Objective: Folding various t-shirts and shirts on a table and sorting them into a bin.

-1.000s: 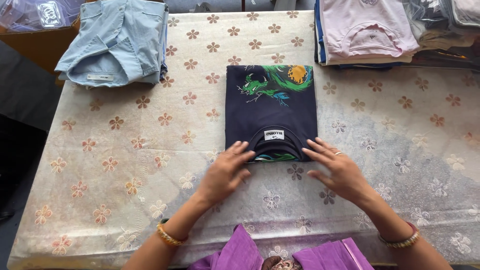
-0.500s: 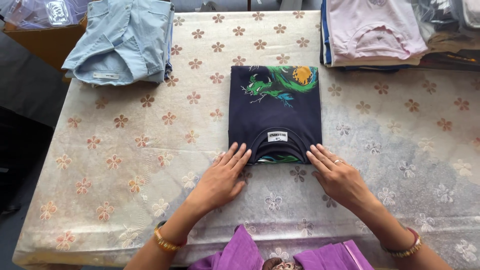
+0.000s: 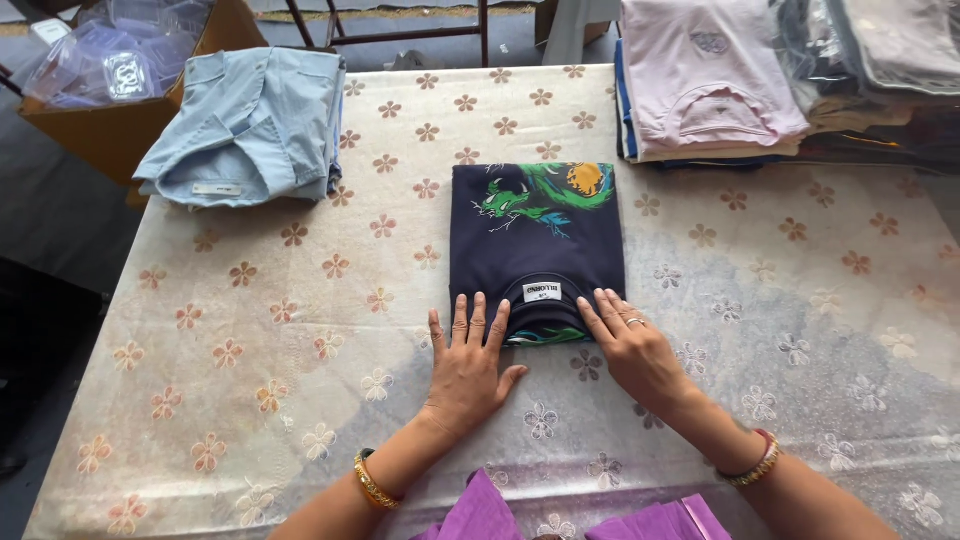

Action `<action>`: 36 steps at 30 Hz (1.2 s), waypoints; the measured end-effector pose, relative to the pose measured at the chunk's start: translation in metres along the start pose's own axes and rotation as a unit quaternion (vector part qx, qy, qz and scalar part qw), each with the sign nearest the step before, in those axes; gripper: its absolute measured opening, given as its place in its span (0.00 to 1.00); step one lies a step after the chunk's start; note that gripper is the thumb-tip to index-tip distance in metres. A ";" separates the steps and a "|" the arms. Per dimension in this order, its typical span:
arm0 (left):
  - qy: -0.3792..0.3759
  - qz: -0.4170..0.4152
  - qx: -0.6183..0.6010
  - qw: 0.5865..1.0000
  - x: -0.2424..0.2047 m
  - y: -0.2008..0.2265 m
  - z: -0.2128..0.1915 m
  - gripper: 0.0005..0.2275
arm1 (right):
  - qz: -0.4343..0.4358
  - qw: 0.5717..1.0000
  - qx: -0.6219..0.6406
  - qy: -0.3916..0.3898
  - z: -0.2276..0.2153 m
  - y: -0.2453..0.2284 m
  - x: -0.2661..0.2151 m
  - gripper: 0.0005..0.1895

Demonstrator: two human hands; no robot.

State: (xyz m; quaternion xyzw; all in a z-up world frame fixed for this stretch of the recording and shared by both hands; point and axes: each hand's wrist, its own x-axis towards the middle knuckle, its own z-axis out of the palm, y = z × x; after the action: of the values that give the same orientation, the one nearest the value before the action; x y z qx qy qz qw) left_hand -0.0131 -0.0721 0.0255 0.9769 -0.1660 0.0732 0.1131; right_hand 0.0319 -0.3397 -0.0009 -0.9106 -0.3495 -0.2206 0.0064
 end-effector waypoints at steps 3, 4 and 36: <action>0.020 0.005 0.038 0.999 0.005 0.003 -0.004 0.36 | 0.019 1.000 0.017 -0.011 0.006 0.005 0.000 0.26; 0.020 0.005 0.038 0.999 0.004 -0.001 0.003 0.36 | 0.019 1.000 0.018 -0.011 0.002 0.006 0.002 0.26; 0.330 0.188 -0.152 0.912 0.368 0.068 -0.211 0.11 | 0.093 0.966 0.018 0.239 -0.230 0.329 0.157 0.13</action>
State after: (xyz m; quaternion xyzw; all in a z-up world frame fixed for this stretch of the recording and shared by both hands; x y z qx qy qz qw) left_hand 0.2858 -0.1961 0.3086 0.8188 -0.3090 0.3851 0.2930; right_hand 0.2543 -0.5264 0.3170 -0.8598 -0.2551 -0.4238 0.1269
